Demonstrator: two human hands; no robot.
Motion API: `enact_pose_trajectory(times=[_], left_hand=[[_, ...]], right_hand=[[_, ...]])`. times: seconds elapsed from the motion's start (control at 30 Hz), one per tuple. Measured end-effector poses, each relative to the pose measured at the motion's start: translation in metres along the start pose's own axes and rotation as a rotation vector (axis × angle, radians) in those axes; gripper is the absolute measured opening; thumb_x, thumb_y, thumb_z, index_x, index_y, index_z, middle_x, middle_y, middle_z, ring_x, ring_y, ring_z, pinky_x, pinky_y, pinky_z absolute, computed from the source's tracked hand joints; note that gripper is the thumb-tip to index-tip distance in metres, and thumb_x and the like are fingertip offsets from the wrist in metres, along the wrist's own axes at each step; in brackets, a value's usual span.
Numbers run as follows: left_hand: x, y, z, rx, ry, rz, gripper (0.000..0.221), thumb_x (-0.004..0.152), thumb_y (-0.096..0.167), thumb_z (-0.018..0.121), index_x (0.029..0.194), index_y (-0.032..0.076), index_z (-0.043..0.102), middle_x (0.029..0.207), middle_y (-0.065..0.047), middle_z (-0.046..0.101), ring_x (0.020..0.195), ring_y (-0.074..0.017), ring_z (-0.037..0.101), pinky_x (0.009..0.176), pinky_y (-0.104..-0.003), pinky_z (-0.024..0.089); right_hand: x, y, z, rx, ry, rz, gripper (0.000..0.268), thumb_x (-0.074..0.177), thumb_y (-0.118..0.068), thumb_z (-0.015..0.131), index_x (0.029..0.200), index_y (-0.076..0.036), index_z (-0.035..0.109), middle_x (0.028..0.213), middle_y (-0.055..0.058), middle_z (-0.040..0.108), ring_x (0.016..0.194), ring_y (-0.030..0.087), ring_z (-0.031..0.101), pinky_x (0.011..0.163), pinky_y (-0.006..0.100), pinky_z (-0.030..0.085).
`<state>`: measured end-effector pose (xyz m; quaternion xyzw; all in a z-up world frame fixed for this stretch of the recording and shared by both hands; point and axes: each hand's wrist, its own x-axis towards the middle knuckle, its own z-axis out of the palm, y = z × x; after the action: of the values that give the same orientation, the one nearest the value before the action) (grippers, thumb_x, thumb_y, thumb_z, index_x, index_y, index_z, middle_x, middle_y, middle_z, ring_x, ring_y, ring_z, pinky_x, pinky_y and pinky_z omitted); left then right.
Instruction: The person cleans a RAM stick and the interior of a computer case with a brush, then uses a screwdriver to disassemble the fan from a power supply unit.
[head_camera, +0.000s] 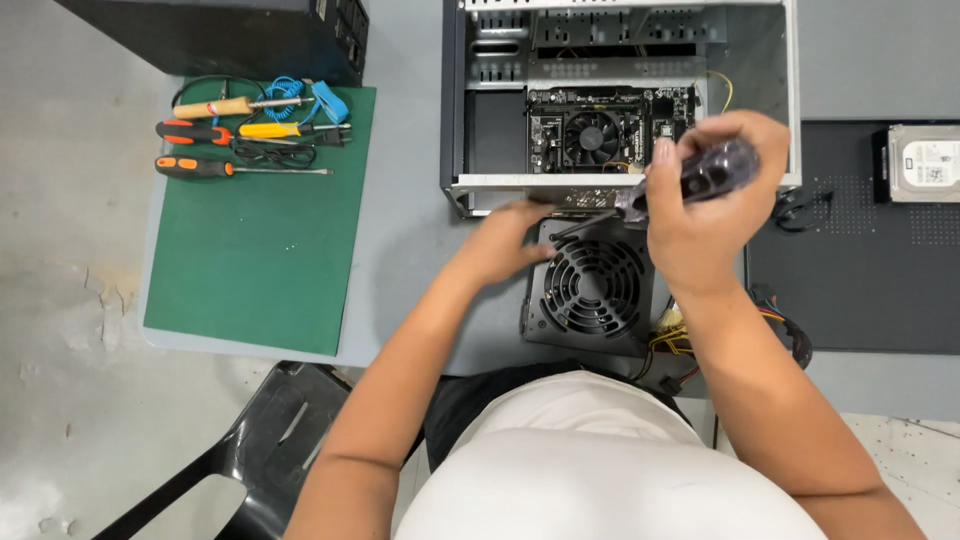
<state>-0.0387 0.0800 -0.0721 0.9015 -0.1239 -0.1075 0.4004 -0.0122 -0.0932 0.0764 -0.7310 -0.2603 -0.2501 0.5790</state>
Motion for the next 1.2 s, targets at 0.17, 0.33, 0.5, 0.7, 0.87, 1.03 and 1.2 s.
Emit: enact_pose_trajectory(times=[0.17, 0.33, 0.5, 0.7, 0.87, 1.03, 1.2], left_hand=[[-0.018, -0.018, 0.035, -0.154, -0.009, -0.218, 0.093, 0.073, 0.043, 0.073, 0.144, 0.009, 0.023, 0.147, -0.018, 0.031, 0.134, -0.0344, 0.030, 0.109, -0.042, 0.026], [-0.032, -0.009, 0.037, -0.223, 0.017, -0.242, 0.091, 0.069, 0.040, 0.077, 0.141, 0.009, 0.032, 0.143, -0.022, 0.032, 0.129, -0.0359, 0.036, 0.106, -0.041, 0.033], [-0.046, 0.000, 0.042, -0.353, 0.103, -0.291, 0.087, 0.069, 0.035, 0.079, 0.140, 0.011, 0.035, 0.141, -0.014, 0.036, 0.121, -0.0314, 0.049, 0.104, -0.041, 0.039], [-0.051, -0.011, 0.049, -0.351, 0.121, -0.187, 0.084, 0.070, 0.034, 0.076, 0.139, 0.008, 0.034, 0.141, -0.016, 0.036, 0.128, -0.0302, 0.039, 0.107, -0.037, 0.032], [-0.055, -0.003, 0.041, -0.359, 0.095, -0.176, 0.082, 0.071, 0.033, 0.075, 0.138, 0.007, 0.035, 0.140, -0.015, 0.040, 0.131, -0.0293, 0.037, 0.108, -0.036, 0.028], [-0.060, 0.003, 0.031, -0.384, 0.015, -0.248, 0.085, 0.071, 0.038, 0.072, 0.141, 0.014, 0.030, 0.146, -0.010, 0.033, 0.132, -0.0272, 0.035, 0.106, -0.038, 0.031], [-0.068, 0.012, 0.023, -0.392, 0.008, -0.316, 0.083, 0.067, 0.040, 0.074, 0.137, 0.021, 0.033, 0.145, -0.007, 0.035, 0.126, -0.0283, 0.043, 0.097, -0.040, 0.041]], right_hand=[[-0.006, 0.007, -0.002, -0.040, 0.056, -0.022, 0.023, 0.096, -0.007, 0.059, 0.101, -0.003, 0.038, 0.090, 0.014, 0.044, 0.073, 0.021, 0.049, 0.070, 0.032, 0.044], [-0.006, 0.004, -0.001, 0.095, -0.127, -0.024, 0.022, 0.094, -0.014, 0.061, 0.098, -0.004, 0.043, 0.087, 0.013, 0.047, 0.071, 0.022, 0.050, 0.073, 0.033, 0.043], [0.012, -0.022, -0.011, 0.078, -0.402, -0.003, 0.021, 0.091, -0.019, 0.064, 0.091, -0.002, 0.053, 0.085, 0.011, 0.055, 0.078, 0.023, 0.054, 0.075, 0.033, 0.043], [0.038, -0.061, -0.014, -1.198, -0.917, -0.086, 0.047, 0.099, -0.058, 0.042, 0.094, -0.014, 0.057, 0.071, 0.003, 0.064, 0.060, 0.028, 0.064, 0.043, 0.038, 0.047], [0.053, -0.071, -0.004, -1.022, -1.339, -0.016, 0.044, 0.091, -0.056, 0.049, 0.088, -0.012, 0.045, 0.066, 0.006, 0.064, 0.057, 0.036, 0.062, 0.051, 0.046, 0.048], [0.053, -0.075, -0.010, -0.762, -1.679, -0.361, 0.018, 0.078, -0.012, 0.059, 0.090, -0.021, 0.048, 0.082, -0.001, 0.046, 0.074, 0.019, 0.047, 0.063, 0.033, 0.042], [0.053, -0.098, 0.000, -1.290, -1.521, 0.222, 0.053, 0.080, -0.068, 0.047, 0.109, -0.024, 0.047, 0.077, 0.003, 0.069, 0.070, 0.028, 0.069, 0.055, 0.040, 0.052]])
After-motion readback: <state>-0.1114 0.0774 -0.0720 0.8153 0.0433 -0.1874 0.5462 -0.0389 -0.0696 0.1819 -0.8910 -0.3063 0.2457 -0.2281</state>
